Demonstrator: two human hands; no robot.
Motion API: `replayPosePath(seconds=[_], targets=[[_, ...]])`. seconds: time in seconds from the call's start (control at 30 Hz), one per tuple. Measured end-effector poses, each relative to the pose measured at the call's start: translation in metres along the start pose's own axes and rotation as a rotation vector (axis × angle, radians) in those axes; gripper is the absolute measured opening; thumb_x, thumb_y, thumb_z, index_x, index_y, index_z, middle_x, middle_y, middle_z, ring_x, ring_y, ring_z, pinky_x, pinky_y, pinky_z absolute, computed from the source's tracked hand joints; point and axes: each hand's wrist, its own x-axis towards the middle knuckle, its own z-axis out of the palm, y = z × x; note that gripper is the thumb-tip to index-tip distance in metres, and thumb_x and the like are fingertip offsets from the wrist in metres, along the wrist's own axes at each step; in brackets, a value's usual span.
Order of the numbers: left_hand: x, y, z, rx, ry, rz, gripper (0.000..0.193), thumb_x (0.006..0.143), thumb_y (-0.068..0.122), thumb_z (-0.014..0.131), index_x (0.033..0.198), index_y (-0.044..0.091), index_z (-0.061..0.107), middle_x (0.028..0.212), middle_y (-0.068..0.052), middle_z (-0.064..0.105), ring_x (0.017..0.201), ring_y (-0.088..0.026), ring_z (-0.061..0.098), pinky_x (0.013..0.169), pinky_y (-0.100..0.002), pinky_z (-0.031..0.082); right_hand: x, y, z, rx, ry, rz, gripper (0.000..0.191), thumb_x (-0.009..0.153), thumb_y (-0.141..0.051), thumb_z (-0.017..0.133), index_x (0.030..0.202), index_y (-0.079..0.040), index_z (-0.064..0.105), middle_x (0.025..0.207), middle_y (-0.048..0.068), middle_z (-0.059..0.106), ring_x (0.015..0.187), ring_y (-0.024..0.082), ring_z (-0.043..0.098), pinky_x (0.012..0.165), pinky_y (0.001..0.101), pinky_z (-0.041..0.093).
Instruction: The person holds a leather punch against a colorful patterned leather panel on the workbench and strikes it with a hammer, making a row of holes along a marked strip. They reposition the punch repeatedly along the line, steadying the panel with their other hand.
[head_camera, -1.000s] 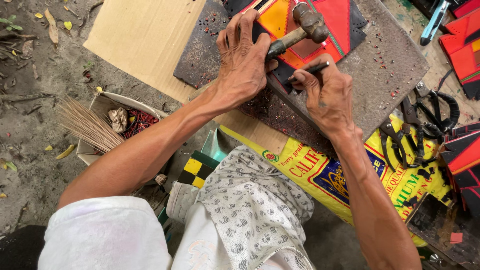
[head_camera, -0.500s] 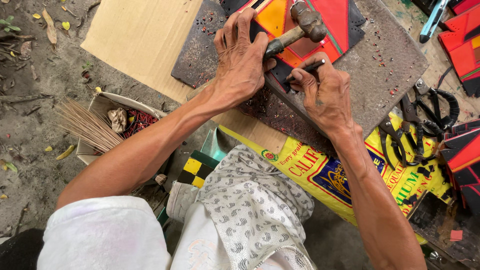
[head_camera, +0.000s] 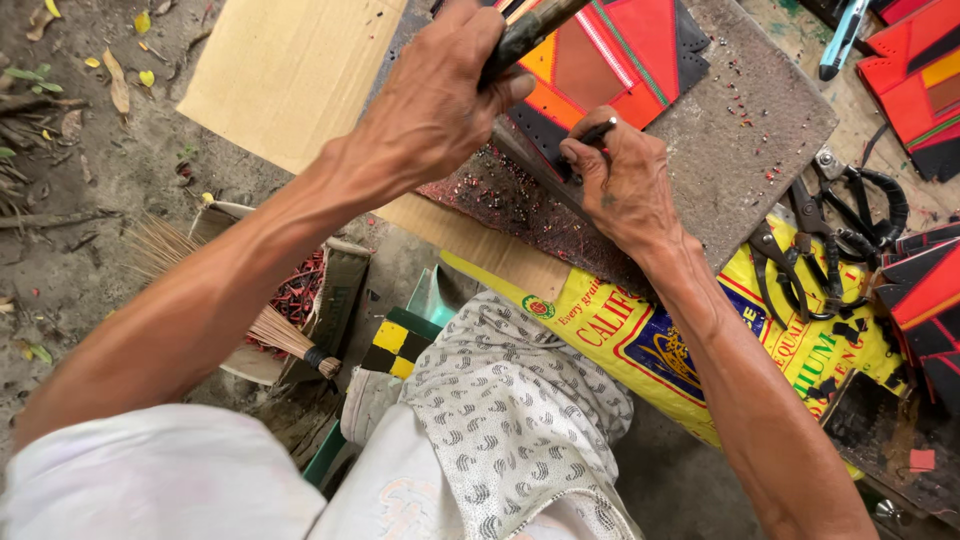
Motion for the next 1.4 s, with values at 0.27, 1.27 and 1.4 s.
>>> replayPosePath(seconds=[0.27, 1.27, 1.4], targets=[[-0.017, 0.07, -0.048, -0.206, -0.137, 0.007, 0.033, 0.111, 0.029, 0.06, 0.101, -0.002, 0.054, 0.059, -0.015, 0.054, 0.049, -0.03, 0.062, 0.047, -0.044, 0.045, -0.001, 0.009, 0.003, -0.07, 0.008, -0.061, 0.015, 0.107, -0.011, 0.067, 0.098, 0.0, 0.063, 0.083, 0.019, 0.065, 0.076, 0.035, 0.067, 0.069, 0.0416, 0.051], [0.013, 0.099, -0.064, -0.083, 0.081, 0.398, 0.024, 0.115, 0.019, 0.054, 0.11, -0.004, 0.051, 0.088, -0.025, 0.061, 0.073, -0.041, 0.059, 0.064, -0.049, 0.045, 0.001, 0.014, 0.002, -0.059, 0.06, -0.07, 0.013, 0.103, -0.011, 0.069, 0.1, 0.0, 0.063, 0.09, 0.02, 0.067, 0.082, 0.039, 0.068, 0.071, 0.0436, 0.053], [0.014, 0.1, -0.064, -0.185, -0.137, 0.141, 0.031, 0.11, 0.023, 0.049, 0.112, -0.008, 0.052, 0.081, -0.023, 0.06, 0.066, -0.04, 0.06, 0.056, -0.047, 0.045, 0.004, 0.012, 0.001, -0.14, 0.064, -0.102, 0.01, 0.103, -0.01, 0.069, 0.103, 0.0, 0.066, 0.089, 0.023, 0.064, 0.082, 0.042, 0.066, 0.071, 0.0459, 0.051]])
